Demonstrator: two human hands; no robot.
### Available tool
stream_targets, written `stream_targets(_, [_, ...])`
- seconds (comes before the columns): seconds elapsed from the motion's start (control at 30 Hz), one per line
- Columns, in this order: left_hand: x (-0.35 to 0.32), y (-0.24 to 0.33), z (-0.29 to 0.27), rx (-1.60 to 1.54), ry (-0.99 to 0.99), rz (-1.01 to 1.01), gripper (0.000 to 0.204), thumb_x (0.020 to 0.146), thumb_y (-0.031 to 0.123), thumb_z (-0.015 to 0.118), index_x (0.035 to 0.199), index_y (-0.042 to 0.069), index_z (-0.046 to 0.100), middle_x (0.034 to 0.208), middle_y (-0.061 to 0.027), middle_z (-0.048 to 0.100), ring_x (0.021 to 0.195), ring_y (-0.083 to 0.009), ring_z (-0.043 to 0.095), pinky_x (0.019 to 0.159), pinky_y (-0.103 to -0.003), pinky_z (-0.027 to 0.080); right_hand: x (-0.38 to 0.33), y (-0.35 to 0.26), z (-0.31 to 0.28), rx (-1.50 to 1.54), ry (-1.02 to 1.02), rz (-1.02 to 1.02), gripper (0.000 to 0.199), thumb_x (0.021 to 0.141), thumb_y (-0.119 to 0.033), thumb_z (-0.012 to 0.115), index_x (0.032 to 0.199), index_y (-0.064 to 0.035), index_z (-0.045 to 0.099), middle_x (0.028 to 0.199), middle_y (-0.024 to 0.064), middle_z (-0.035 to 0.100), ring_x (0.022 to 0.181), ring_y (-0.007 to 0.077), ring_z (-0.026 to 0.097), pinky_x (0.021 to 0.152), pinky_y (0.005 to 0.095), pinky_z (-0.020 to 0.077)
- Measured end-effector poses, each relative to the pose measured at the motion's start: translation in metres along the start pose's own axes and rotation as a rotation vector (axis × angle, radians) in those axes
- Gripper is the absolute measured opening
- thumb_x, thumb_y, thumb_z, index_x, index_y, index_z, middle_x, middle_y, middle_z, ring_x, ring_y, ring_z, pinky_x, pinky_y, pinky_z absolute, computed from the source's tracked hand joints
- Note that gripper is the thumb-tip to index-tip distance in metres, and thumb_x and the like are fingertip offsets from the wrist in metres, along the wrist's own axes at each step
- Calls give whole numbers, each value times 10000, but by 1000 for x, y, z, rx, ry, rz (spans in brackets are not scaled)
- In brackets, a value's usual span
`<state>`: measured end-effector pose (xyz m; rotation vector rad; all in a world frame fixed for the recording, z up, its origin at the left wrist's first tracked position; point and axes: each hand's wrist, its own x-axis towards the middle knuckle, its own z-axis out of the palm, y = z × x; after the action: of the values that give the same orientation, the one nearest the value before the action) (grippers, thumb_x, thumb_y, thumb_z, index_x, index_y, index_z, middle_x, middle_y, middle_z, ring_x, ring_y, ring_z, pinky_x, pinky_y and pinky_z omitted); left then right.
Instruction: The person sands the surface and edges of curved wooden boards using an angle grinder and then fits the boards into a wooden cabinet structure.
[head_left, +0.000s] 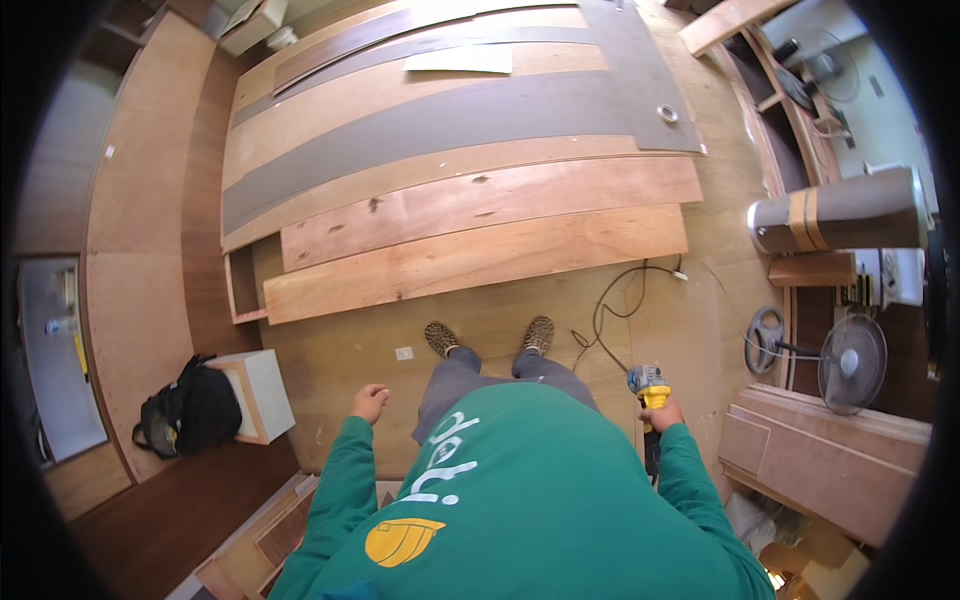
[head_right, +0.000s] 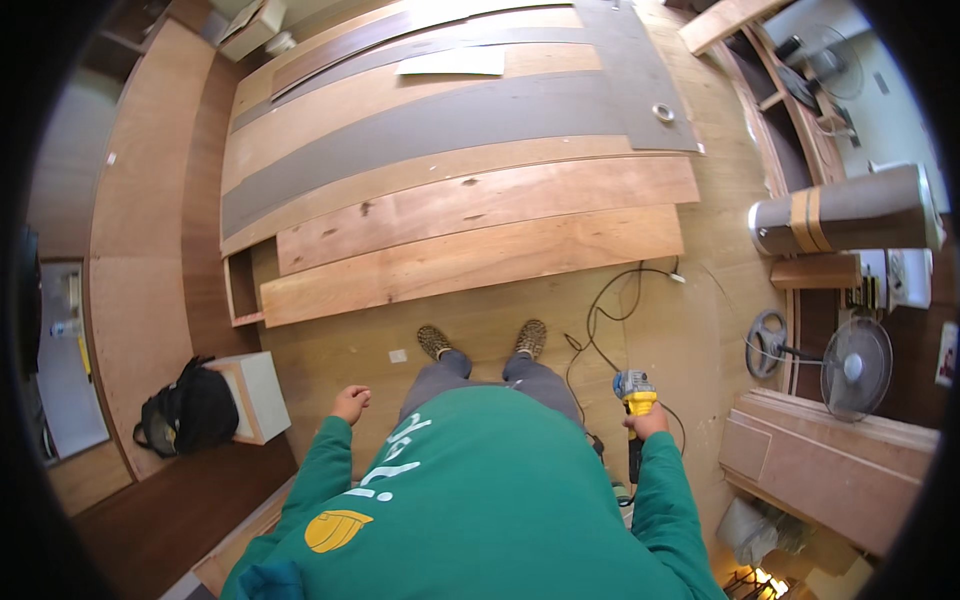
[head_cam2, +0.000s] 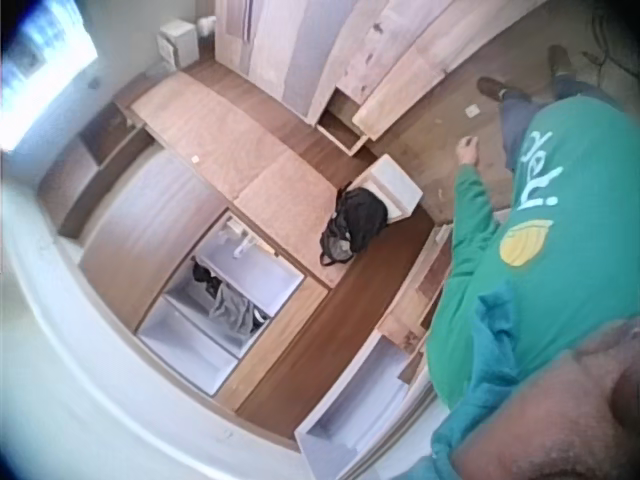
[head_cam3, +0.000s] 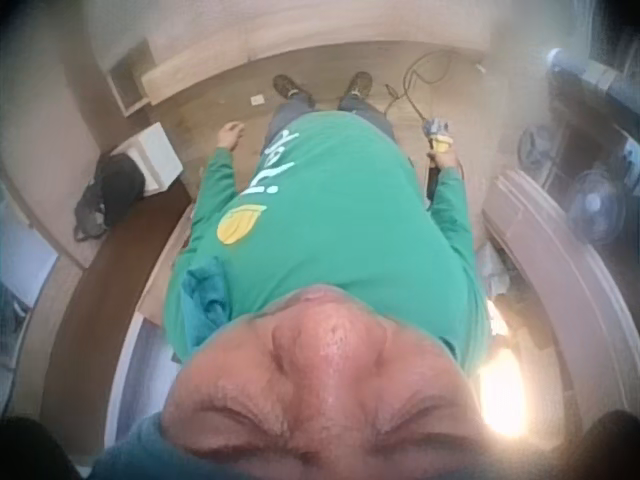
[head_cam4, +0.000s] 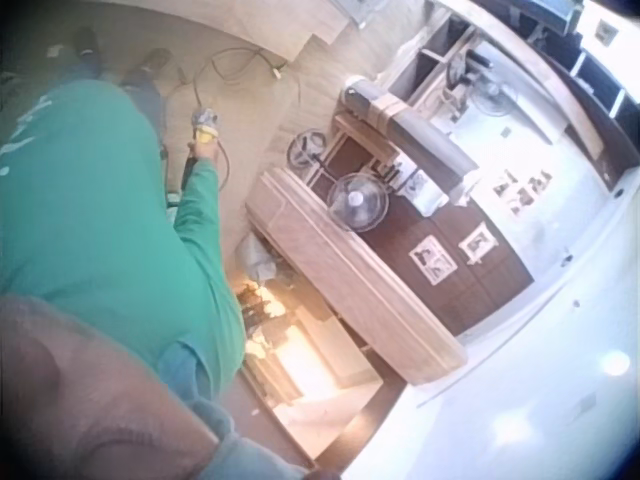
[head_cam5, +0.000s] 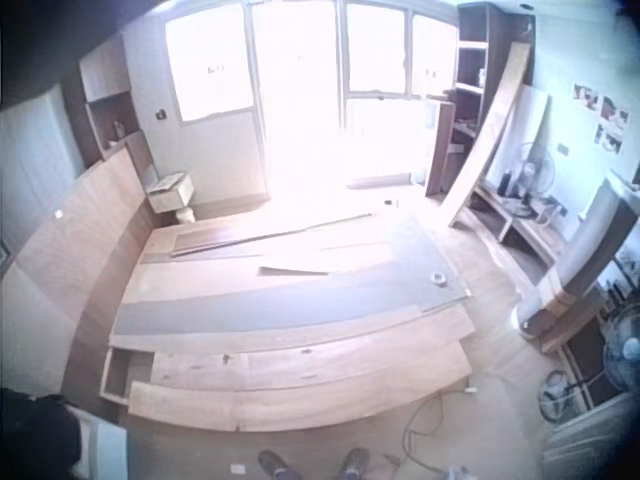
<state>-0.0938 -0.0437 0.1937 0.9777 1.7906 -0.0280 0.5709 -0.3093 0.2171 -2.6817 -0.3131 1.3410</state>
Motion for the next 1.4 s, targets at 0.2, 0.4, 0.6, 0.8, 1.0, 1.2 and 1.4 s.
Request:
stream_targets(0.2, [11,63,17,53,-16,132,380,952,222,702,1230,-37,682,1071,-112,748,899,-178,708,842,-319,571,29,39,-15,219,36,10,622,604,-92,906,1146,-8,614,1035,123,727,913,265,710,834,408,572])
stream_targets(0.4, [52,71,20,146,-128,70,342,964,262,690,1162,-16,704,922,-79,734,719,-182,678,668,-306,544,17,66,-1,176,136,132,629,598,-121,910,1154,-13,638,1049,140,741,928,294,721,836,426,578])
stream_targets(0.6, [122,140,31,309,-249,8,364,964,381,682,997,20,719,814,-66,689,604,-194,637,556,-376,537,-42,66,2,214,86,193,717,575,-145,944,1202,-4,626,1129,157,731,1034,310,711,913,419,563])
stream_targets(0.8, [155,259,50,241,-178,166,389,989,347,659,884,-28,675,724,-105,652,536,-224,637,481,-376,540,-67,77,8,244,146,318,676,576,-126,953,1170,-20,649,1081,131,734,968,283,710,874,411,564])
stream_targets(1.0, [148,325,86,270,-206,265,384,1002,336,643,873,-25,664,686,-108,635,475,-221,599,453,-362,511,-63,94,-7,295,163,370,714,562,-134,959,1184,-10,631,1096,136,726,976,288,705,869,418,563])
stream_targets(1.2, [168,274,88,299,-199,110,366,1018,335,598,1016,-20,687,747,-132,698,538,-215,639,481,-331,528,-18,105,-57,288,139,416,686,580,-157,947,1176,-3,645,1106,155,729,997,306,710,883,421,561])
stream_targets(1.4, [90,251,144,217,1,-22,296,1024,307,614,1057,20,679,741,-114,714,588,-196,656,514,-336,521,66,120,-144,166,52,365,659,593,-192,935,1155,9,656,1125,183,729,1021,335,713,902,429,560])
